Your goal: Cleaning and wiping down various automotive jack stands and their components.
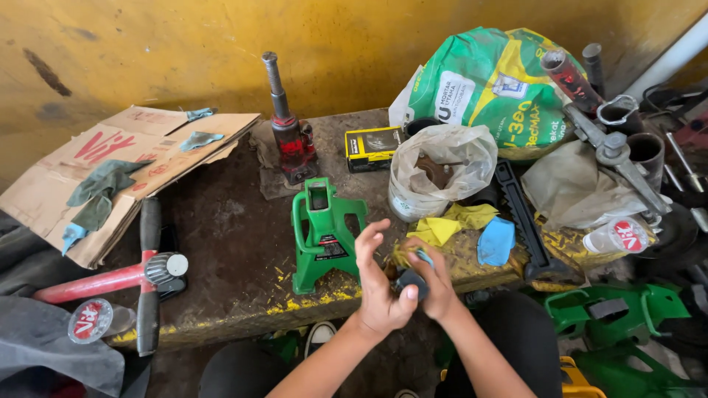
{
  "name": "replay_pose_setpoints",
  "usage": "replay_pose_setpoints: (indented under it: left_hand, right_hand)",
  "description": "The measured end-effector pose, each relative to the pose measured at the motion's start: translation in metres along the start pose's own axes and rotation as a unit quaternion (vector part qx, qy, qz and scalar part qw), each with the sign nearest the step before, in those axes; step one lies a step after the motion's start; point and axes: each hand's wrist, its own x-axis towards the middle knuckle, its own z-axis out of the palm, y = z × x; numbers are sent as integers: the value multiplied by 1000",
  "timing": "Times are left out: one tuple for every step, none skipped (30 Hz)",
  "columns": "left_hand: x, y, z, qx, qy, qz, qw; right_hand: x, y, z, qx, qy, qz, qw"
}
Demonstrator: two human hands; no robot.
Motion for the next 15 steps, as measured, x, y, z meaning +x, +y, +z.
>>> replay_pose_setpoints:
  left_hand:
    - [7,5,-2,-1,-2,0,1000]
    - [15,10,-5,35,-11,13,999]
    - [22,15,-7,72,-21,26,997]
    - [19,12,-7,70,-23,27,997]
    - [16,8,-8,78,-39,40,995]
    - [14,5,-9,86,-55,53,993]
    - [13,4,-9,88,-57,52,993]
    - [11,2,-9,41,-66,45,996]
    - [9,1,-10,-7,-75,37,996]
    - [16,9,-12,-6,-77,35,996]
    - [24,16,-13,-39,-87,36,995]
    - [33,24,-14,-72,-98,37,992]
    - [35,32,-13,-73,-98,36,992]
    - [37,40,-12,-76,-108,49,990]
    - [41,48,-11,-80,-119,63,988]
  right_hand:
    - [-2,12,1,-1,2,1,1000]
    - [-5,23,2,54,-10,111,992]
    - [-7,35,3,110,-20,219,969]
    - [-21,53,11,109,-18,219,969]
    - [-33,72,22,154,24,188,970]
    - [-46,91,33,197,65,156,966]
    - [-58,103,35,200,66,156,965]
    - [-70,115,38,155,68,133,977]
    - [-84,126,41,110,70,109,985]
    - [-79,122,46,111,71,111,985]
    - [-73,119,48,296,102,142,939]
    - [-66,116,51,470,130,167,857]
    - [-60,108,49,469,130,167,857]
    - [-53,100,48,432,87,233,867]
    - [-46,92,47,391,45,297,870]
